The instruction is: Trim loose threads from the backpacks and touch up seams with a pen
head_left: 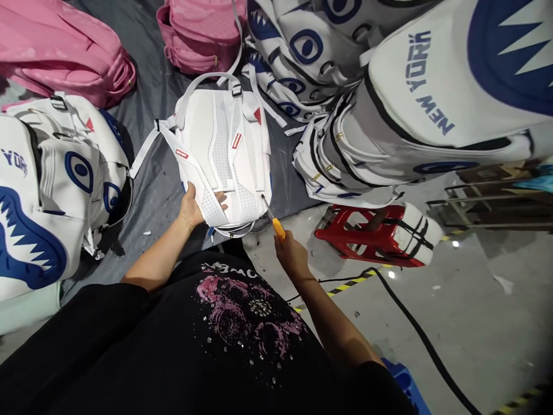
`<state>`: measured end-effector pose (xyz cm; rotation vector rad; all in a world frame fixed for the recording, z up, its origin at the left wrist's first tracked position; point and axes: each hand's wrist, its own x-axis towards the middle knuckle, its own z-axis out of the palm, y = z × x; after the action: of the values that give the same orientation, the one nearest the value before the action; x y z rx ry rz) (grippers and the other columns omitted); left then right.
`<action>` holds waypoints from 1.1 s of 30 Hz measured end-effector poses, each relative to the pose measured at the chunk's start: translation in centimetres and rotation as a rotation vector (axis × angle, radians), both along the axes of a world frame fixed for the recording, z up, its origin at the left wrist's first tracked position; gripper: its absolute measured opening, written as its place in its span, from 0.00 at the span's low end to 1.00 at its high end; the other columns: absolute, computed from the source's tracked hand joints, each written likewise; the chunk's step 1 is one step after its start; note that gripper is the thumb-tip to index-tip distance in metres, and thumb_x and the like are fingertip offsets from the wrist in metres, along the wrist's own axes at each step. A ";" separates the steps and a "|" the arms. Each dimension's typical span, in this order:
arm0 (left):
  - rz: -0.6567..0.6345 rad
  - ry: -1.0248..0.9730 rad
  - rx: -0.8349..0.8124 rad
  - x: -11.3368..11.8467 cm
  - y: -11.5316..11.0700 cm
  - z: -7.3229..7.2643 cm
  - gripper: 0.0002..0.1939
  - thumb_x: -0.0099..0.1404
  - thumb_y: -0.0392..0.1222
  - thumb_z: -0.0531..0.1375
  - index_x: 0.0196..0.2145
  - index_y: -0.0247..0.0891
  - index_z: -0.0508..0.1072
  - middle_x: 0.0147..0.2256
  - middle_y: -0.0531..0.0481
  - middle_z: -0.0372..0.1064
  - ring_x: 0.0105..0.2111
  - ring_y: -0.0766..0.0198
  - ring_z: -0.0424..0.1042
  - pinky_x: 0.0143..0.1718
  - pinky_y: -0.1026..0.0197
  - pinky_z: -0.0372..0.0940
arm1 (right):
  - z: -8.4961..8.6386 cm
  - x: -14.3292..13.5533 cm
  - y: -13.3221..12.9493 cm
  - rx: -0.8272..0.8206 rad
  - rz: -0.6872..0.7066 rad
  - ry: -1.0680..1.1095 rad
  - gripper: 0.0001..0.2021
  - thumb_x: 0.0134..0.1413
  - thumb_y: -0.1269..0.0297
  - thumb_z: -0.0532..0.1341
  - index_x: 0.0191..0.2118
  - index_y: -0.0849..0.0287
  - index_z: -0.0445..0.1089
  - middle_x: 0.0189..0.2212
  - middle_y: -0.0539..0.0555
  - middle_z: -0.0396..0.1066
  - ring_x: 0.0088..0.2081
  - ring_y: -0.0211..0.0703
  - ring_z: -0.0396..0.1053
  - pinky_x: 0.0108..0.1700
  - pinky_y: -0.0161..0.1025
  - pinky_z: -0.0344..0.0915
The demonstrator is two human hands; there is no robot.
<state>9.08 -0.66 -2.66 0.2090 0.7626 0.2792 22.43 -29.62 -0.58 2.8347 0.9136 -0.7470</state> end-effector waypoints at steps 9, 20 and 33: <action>-0.046 -0.043 0.024 -0.1 0.4 -0.8 0.40 0.69 0.71 0.42 0.61 0.36 0.65 0.46 0.36 0.77 0.57 0.43 0.71 0.61 0.33 0.63 | 1.0 -8.1 -2.0 -0.163 0.112 0.242 0.12 0.71 0.57 0.50 0.51 0.56 0.65 0.39 0.55 0.79 0.39 0.47 0.77 0.31 0.36 0.53; -0.382 0.070 0.278 -3.1 1.9 -0.6 0.39 0.69 0.70 0.43 0.52 0.31 0.72 0.48 0.32 0.76 0.55 0.44 0.73 0.57 0.40 0.67 | 1.3 -7.0 -0.4 -0.175 0.015 0.183 0.12 0.72 0.58 0.49 0.50 0.59 0.62 0.38 0.58 0.78 0.40 0.50 0.77 0.31 0.39 0.49; -1.450 0.942 1.305 -20.5 -7.6 -1.7 0.19 0.70 0.46 0.56 0.54 0.39 0.76 0.50 0.38 0.76 0.50 0.44 0.76 0.51 0.45 0.70 | 1.3 -1.5 -1.4 -0.201 0.155 0.284 0.14 0.72 0.56 0.49 0.49 0.60 0.63 0.38 0.59 0.76 0.39 0.50 0.75 0.32 0.38 0.49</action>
<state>-11.46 -8.22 -4.34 2.1237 1.0347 -0.8407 20.91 -31.04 0.71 2.4929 1.0148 -1.1675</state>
